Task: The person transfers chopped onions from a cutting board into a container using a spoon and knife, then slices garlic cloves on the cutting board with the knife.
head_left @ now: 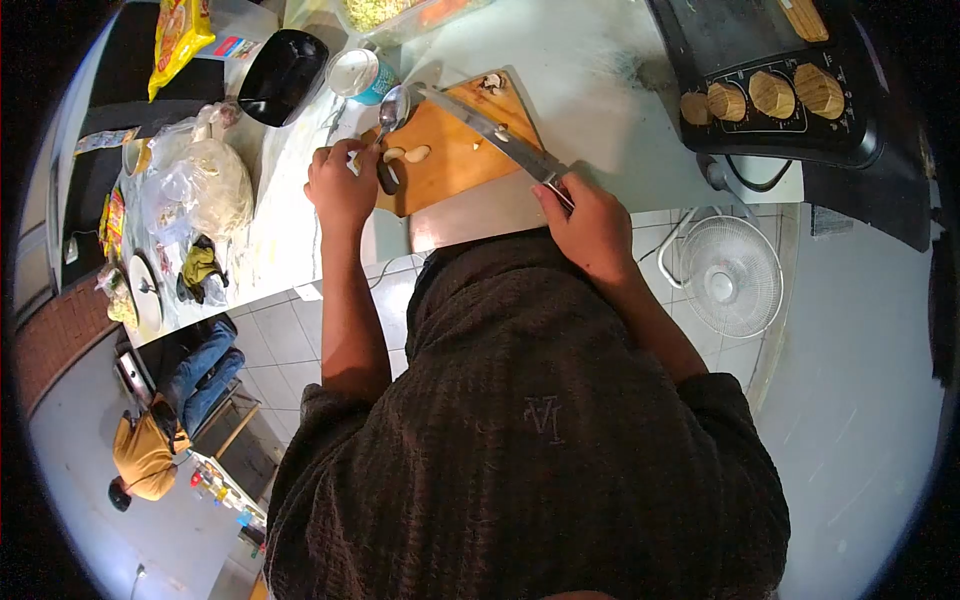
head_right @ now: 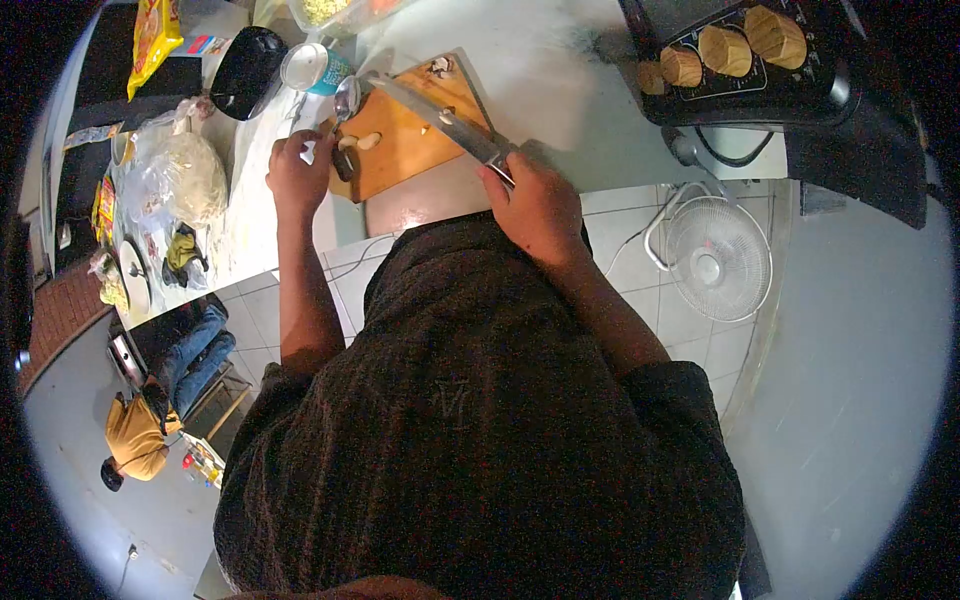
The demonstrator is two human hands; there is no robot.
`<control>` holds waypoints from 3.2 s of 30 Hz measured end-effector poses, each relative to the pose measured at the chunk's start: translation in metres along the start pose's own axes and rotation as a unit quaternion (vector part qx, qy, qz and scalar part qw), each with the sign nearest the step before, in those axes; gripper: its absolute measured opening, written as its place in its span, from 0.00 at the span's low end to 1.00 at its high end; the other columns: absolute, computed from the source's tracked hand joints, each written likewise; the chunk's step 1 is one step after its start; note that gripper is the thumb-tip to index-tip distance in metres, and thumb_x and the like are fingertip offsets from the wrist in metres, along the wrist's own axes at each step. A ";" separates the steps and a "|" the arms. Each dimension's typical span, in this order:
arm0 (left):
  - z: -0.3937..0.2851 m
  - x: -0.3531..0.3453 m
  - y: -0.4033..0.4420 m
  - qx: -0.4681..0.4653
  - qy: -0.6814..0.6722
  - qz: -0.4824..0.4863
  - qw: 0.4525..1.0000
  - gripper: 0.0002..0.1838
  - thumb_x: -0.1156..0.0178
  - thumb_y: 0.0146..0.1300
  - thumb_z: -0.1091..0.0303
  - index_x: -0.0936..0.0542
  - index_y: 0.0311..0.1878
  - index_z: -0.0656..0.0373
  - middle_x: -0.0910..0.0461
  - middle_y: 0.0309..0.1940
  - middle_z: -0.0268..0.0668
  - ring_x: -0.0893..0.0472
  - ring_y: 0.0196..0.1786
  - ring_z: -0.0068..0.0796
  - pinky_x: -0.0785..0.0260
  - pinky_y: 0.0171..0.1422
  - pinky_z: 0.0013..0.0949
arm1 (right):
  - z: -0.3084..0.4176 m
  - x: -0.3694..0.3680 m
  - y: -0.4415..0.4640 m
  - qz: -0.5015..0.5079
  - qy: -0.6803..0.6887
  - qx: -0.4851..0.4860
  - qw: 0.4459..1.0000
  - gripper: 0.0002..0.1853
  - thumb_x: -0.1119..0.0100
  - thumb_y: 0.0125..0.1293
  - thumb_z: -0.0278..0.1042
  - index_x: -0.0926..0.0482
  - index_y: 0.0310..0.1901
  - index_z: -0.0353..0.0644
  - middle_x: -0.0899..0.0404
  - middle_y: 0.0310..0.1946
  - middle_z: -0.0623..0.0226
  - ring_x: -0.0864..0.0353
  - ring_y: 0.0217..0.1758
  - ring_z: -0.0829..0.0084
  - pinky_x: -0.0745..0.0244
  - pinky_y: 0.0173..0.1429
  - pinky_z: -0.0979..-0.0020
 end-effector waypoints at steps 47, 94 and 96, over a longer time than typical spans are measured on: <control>-0.075 0.072 -0.044 -0.214 -0.073 -0.048 0.973 0.07 0.36 0.63 0.75 0.14 0.43 0.56 0.13 0.39 0.36 0.17 0.41 0.37 0.27 0.49 0.34 | 0.011 0.015 -0.006 0.019 -0.046 0.072 0.996 0.20 0.39 0.67 0.52 0.22 0.31 0.41 0.19 0.29 0.53 0.18 0.33 0.47 0.24 0.36 0.50; -0.033 0.083 -0.065 -0.360 -0.055 -0.263 0.893 0.11 0.33 0.56 0.81 0.15 0.42 0.58 0.15 0.37 0.37 0.17 0.37 0.31 0.28 0.43 0.31 | -0.023 0.021 0.019 0.157 0.163 -0.088 0.970 0.24 0.47 0.74 0.53 0.21 0.29 0.39 0.35 0.14 0.77 0.38 0.18 0.83 0.41 0.25 0.72; -0.025 0.078 -0.068 -0.294 -0.062 -0.274 0.914 0.09 0.34 0.60 0.80 0.15 0.42 0.58 0.15 0.36 0.36 0.17 0.38 0.30 0.28 0.45 0.31 | -0.026 0.016 0.015 0.148 0.168 -0.093 0.970 0.24 0.47 0.74 0.53 0.21 0.29 0.39 0.34 0.14 0.76 0.37 0.18 0.83 0.41 0.26 0.73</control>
Point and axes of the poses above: each hand's wrist, its own y-axis towards the middle knuckle, its own x-axis out of the back of the hand, z = x × y, the point moved 8 cm from there along y, towards the middle knuckle
